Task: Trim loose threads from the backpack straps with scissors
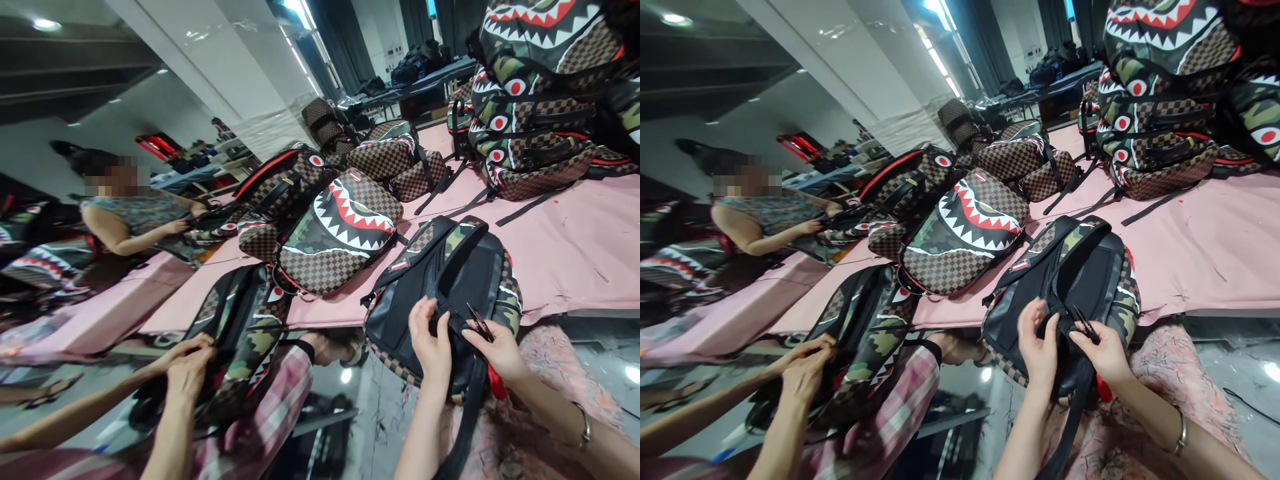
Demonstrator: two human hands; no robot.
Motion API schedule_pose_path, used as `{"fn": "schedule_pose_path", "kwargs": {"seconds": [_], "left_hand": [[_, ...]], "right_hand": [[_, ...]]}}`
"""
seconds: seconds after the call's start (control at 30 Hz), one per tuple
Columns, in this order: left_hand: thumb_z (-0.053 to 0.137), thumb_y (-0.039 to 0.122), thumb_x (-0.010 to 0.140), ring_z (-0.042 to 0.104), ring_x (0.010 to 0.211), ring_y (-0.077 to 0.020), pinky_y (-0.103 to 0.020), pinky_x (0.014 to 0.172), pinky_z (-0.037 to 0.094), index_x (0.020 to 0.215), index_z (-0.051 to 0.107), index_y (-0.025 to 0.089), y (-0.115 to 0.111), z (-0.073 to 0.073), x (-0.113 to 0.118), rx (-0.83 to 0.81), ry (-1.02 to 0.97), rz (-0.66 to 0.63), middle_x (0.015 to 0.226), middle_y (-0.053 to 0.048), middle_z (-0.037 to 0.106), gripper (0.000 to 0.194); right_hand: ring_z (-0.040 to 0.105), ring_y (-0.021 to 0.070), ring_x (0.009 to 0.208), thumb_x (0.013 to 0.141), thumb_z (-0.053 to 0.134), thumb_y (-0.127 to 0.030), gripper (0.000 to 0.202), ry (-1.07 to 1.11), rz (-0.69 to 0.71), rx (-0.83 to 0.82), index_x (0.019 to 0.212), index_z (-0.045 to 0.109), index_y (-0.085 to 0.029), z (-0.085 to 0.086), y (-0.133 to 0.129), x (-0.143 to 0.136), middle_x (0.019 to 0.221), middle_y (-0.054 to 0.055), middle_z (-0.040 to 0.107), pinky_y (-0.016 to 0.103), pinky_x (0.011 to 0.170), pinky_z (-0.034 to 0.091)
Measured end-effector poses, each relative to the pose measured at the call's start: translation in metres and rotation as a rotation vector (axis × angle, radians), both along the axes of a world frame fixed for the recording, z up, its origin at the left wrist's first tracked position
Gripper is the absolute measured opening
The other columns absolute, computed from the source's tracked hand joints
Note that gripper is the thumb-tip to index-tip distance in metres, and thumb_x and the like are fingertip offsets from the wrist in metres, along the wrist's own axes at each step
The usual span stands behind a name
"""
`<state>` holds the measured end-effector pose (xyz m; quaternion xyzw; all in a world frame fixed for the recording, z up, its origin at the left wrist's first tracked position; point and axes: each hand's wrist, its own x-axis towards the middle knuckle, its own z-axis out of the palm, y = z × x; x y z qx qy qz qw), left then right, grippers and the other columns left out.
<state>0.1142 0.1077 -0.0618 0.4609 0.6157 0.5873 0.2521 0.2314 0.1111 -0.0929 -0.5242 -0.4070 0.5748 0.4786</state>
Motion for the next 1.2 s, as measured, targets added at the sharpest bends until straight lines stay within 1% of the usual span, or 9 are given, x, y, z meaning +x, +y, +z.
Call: {"fn": "schedule_pose_path", "kwargs": {"seconds": [0.13,0.27,0.37,0.47,0.63,0.7,0.9,1.07,1.2], "left_hand": [[0.056,0.024,0.079,0.055,0.082,-0.0147,-0.027,0.075,0.044,0.092,0.066,0.019,-0.015,0.008,-0.015,0.012,0.518,-0.16,0.086,-0.006,0.057,0.017],[0.052,0.023,0.081,0.053,0.076,-0.0151,-0.026,0.067,0.044,0.092,0.065,0.016,-0.019,0.014,-0.021,-0.1,0.702,-0.291,0.081,-0.007,0.057,0.019],[0.044,0.018,0.083,0.049,0.073,-0.0164,-0.028,0.066,0.04,0.089,0.064,0.014,-0.017,0.014,-0.019,-0.068,0.808,-0.345,0.078,-0.008,0.054,0.021],[0.042,0.019,0.083,0.047,0.075,-0.0163,-0.028,0.069,0.037,0.076,0.06,0.013,-0.015,0.012,-0.013,-0.037,0.596,-0.318,0.076,-0.007,0.052,0.02],[0.053,0.037,0.077,0.033,0.055,-0.0088,-0.022,0.055,0.028,0.06,0.047,0.014,-0.015,0.006,-0.005,-0.273,-0.371,-0.285,0.059,0.002,0.038,0.03],[0.061,0.043,0.07,0.027,0.052,-0.007,-0.021,0.051,0.023,0.059,0.046,0.014,-0.016,0.005,-0.004,-0.367,-0.617,-0.333,0.055,0.004,0.034,0.034],[0.061,0.054,0.067,0.032,0.053,-0.0067,-0.02,0.052,0.023,0.063,0.056,0.011,-0.018,0.009,-0.009,-0.435,-0.633,-0.327,0.056,0.002,0.04,0.043],[0.073,0.032,0.059,0.039,0.061,-0.0077,-0.019,0.058,0.03,0.059,0.057,0.011,-0.021,0.018,-0.011,-0.403,-0.54,-0.377,0.065,0.001,0.045,0.027],[0.072,0.027,0.061,0.042,0.066,-0.0084,-0.019,0.06,0.031,0.064,0.062,0.011,-0.025,0.017,-0.01,-0.374,-0.56,-0.44,0.073,-0.001,0.046,0.019]], "right_hand": [[0.063,0.0233,0.076,0.064,0.067,-0.047,0.037,-0.053,-0.015,0.094,0.081,0.068,-0.014,-0.005,-0.006,-0.009,0.082,0.009,0.068,0.037,0.073,0.052],[0.061,0.021,0.074,0.07,0.063,-0.043,0.031,-0.104,0.011,0.202,0.079,0.067,-0.014,-0.007,-0.014,-0.011,0.078,0.008,0.066,0.033,0.07,0.052],[0.06,0.0201,0.078,0.074,0.059,-0.039,0.027,-0.128,0.051,0.249,0.084,0.065,-0.014,-0.007,-0.019,-0.01,0.082,0.009,0.064,0.03,0.07,0.052],[0.059,0.02,0.078,0.078,0.055,-0.039,0.026,-0.167,0.101,0.24,0.085,0.062,-0.016,-0.005,-0.021,-0.006,0.084,0.009,0.063,0.03,0.069,0.051],[0.059,0.0183,0.075,0.072,0.061,-0.035,0.023,-0.192,0.097,0.174,0.082,0.05,-0.018,0.0,-0.018,0.005,0.075,0.003,0.059,0.029,0.07,0.047],[0.058,0.0169,0.072,0.071,0.062,-0.032,0.022,-0.203,0.119,0.154,0.08,0.046,-0.019,0.001,-0.018,0.009,0.072,0.001,0.057,0.027,0.068,0.045],[0.056,0.0163,0.072,0.07,0.06,-0.028,0.02,-0.171,0.122,0.124,0.081,0.046,-0.019,0.009,-0.023,0.007,0.071,0.0,0.056,0.026,0.068,0.043],[0.057,0.0174,0.073,0.067,0.063,-0.035,0.025,-0.142,0.089,0.093,0.079,0.048,-0.019,0.013,-0.021,0.007,0.071,0.001,0.057,0.027,0.068,0.046],[0.058,0.0176,0.073,0.064,0.066,-0.038,0.03,-0.153,0.064,0.102,0.08,0.051,-0.018,0.015,-0.017,0.017,0.076,0.002,0.059,0.027,0.067,0.048]]}}
